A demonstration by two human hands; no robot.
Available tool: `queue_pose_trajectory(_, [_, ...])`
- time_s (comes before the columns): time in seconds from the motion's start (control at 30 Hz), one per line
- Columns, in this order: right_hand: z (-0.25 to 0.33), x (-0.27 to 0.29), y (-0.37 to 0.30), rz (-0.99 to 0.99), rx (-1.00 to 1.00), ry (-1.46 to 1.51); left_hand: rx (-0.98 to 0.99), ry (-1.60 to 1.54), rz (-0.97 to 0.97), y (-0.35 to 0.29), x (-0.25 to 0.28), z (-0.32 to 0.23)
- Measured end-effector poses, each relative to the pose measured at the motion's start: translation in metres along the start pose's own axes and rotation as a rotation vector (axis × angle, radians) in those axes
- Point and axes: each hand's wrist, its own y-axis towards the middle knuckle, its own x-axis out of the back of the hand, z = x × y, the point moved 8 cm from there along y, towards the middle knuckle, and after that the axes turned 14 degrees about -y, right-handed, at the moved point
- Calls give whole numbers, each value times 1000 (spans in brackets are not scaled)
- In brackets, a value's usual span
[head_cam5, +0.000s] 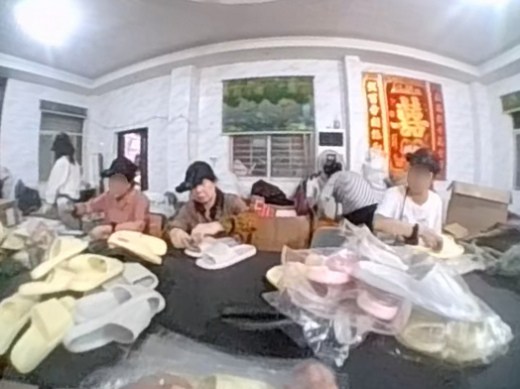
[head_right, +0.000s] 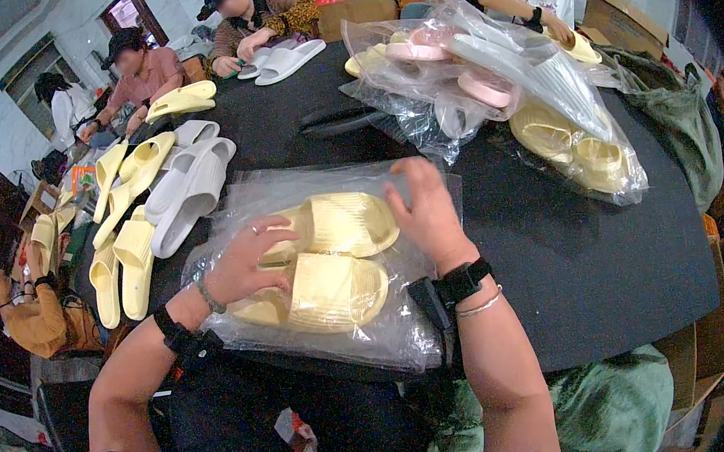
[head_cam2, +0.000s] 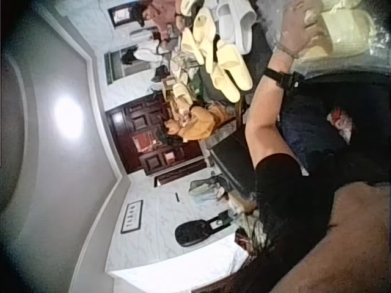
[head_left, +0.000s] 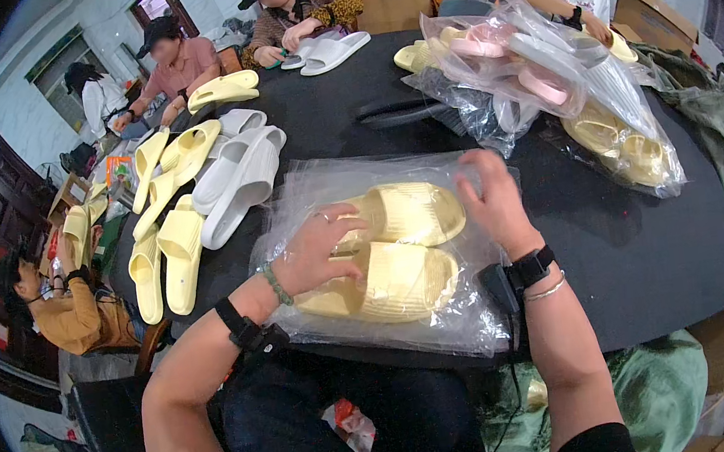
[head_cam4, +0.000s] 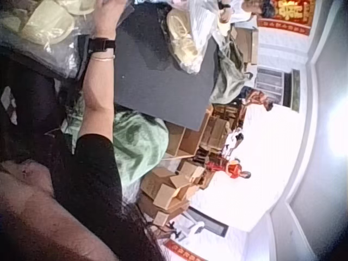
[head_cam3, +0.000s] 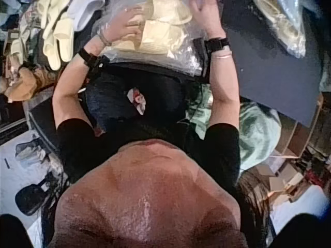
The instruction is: Packaging yellow and pink slippers into plastic bags and placing them in a larger sack.
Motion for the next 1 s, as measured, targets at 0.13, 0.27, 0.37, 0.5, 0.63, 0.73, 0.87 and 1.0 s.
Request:
queue_pose_trajectory(0.13, [-17, -53, -26, 410, -52, -321, -105, 25, 55, 8, -27, 16])
queue_pose_trajectory(0.27, [-23, -54, -31, 547, -135, -390, -28, 7, 104, 18, -35, 15])
queue_pose_trajectory(0.37, [-24, -54, -31, 522, -132, -400, -130, 82, 112, 24, -33, 17])
queue_pose_trajectory(0.5, [-19, -57, -28, 522, -132, -428, -149, 6, 115, 28, -36, 20])
queue_pose_trajectory(0.63, [-29, -55, -35, 477, -105, -482, -228, 67, -56, 27, -26, 8])
queue_pose_trajectory(0.73, [-33, -56, -37, 472, -110, -513, -277, 98, -13, 12, -9, 19])
queue_pose_trajectory(0.87, [-23, -56, -33, 509, -99, -532, -157, 237, -133, -49, 44, 62])
queue_pose_trajectory(1.0, [-27, -54, -34, 569, -129, -560, 68, 287, -338, -91, 99, 39])
